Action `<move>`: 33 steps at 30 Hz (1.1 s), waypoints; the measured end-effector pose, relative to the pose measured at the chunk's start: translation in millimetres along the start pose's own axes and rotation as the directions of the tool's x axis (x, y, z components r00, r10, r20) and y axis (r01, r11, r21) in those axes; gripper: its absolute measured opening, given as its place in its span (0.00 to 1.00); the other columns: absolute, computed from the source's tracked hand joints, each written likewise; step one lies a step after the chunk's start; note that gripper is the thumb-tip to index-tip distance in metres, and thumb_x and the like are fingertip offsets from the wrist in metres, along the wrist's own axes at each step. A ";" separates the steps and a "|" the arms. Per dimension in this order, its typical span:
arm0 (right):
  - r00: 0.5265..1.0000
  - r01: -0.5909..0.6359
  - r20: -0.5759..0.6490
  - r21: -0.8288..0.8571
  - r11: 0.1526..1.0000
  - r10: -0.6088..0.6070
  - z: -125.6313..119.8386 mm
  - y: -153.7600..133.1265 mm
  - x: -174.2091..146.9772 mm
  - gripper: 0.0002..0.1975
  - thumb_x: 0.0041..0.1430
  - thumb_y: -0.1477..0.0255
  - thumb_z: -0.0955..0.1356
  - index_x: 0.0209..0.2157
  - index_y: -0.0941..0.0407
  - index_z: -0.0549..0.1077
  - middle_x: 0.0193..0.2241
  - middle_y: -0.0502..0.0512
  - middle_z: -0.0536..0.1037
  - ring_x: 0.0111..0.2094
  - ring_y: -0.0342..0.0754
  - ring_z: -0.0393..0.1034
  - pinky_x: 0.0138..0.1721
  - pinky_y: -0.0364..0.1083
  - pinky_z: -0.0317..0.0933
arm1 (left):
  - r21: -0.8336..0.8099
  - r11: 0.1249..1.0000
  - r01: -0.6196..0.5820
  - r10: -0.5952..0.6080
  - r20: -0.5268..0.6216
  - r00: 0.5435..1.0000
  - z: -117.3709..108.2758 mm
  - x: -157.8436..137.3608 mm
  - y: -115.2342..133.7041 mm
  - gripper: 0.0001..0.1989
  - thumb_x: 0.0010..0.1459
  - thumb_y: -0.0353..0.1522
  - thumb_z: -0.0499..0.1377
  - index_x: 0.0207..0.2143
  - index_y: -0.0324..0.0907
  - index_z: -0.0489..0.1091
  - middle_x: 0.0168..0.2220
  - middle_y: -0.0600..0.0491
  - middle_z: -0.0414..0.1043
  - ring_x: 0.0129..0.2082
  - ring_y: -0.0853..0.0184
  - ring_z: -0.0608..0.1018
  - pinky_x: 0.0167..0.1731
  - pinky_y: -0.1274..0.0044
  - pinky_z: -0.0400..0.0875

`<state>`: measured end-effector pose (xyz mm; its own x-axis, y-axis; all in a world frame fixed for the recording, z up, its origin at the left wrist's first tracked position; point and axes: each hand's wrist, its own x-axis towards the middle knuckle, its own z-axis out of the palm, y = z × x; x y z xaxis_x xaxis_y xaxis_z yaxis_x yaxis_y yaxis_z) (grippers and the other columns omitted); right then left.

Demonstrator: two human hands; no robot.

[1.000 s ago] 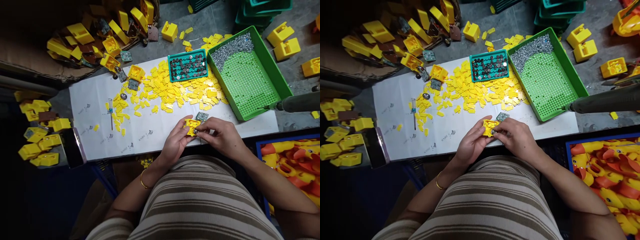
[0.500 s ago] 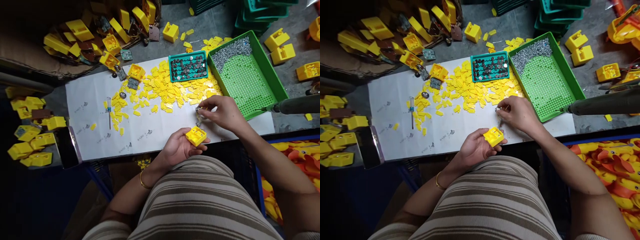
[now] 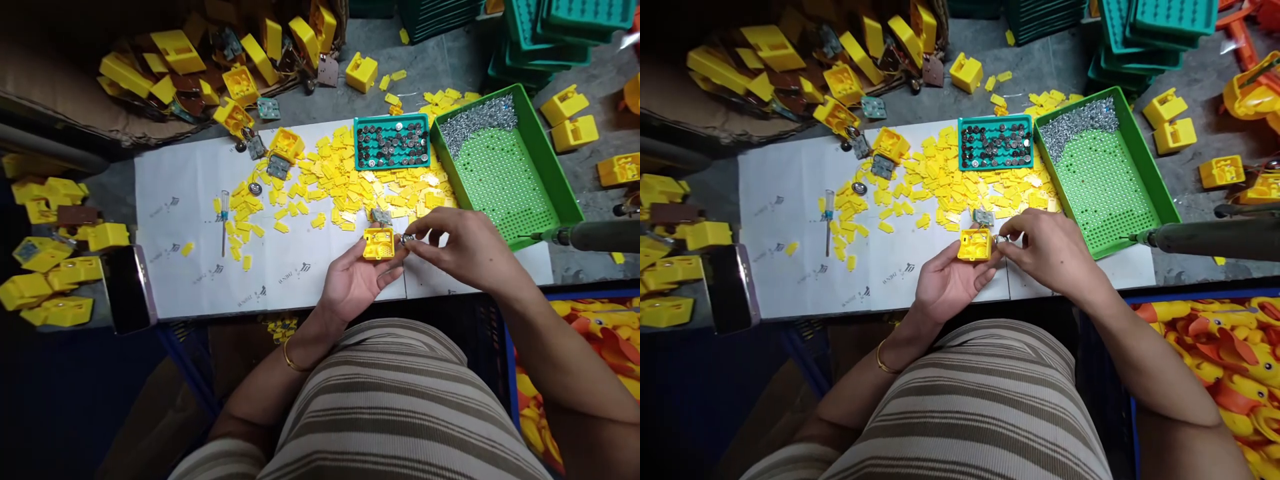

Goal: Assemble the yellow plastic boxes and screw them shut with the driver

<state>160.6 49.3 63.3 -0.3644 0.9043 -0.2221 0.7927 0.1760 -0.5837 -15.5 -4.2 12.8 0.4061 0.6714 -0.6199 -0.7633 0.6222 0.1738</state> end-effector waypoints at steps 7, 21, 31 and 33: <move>0.997 0.021 0.057 0.339 0.941 -0.042 16.6 9.0 0.1 0.05 0.52 0.72 0.72 0.33 0.56 0.79 0.30 0.50 0.79 0.28 0.43 0.71 0.30 0.42 0.59 | 0.111 0.988 -0.104 0.103 0.012 0.995 -2.9 0.0 -10.9 0.19 0.63 0.32 0.54 0.57 0.46 0.65 0.54 0.48 0.70 0.46 0.63 0.78 0.47 0.67 0.73; 0.977 0.146 0.174 -0.119 0.982 -0.124 10.2 -6.7 -5.7 0.03 0.58 0.72 0.69 0.32 0.55 0.76 0.30 0.50 0.77 0.31 0.46 0.70 0.29 0.43 0.49 | 0.333 0.922 -0.199 0.198 0.036 0.980 -1.4 -5.1 -16.4 0.16 0.60 0.33 0.58 0.51 0.45 0.69 0.54 0.50 0.69 0.48 0.65 0.75 0.52 0.67 0.70; 0.977 0.152 0.170 -0.132 0.980 -0.129 14.3 -8.7 -6.6 0.04 0.57 0.74 0.68 0.32 0.54 0.76 0.31 0.50 0.78 0.31 0.45 0.69 0.27 0.43 0.45 | 0.425 0.885 -0.191 0.204 0.015 0.979 2.5 -8.8 -16.0 0.20 0.56 0.32 0.60 0.52 0.47 0.68 0.50 0.52 0.70 0.48 0.64 0.74 0.52 0.67 0.69; 0.984 0.113 0.146 -0.087 0.990 -0.100 18.9 -9.0 -7.8 0.02 0.55 0.76 0.69 0.31 0.54 0.75 0.31 0.50 0.77 0.30 0.45 0.69 0.27 0.43 0.46 | 0.454 0.871 -0.190 0.197 0.034 0.980 1.4 -9.5 -14.7 0.24 0.53 0.29 0.61 0.53 0.47 0.66 0.49 0.51 0.71 0.48 0.64 0.74 0.52 0.68 0.69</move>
<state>147.1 33.3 55.4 -0.5091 0.8158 -0.2744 0.7859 0.3106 -0.5347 -7.4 -19.1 17.2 0.2650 0.7940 -0.5471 -0.5138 0.5964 0.6166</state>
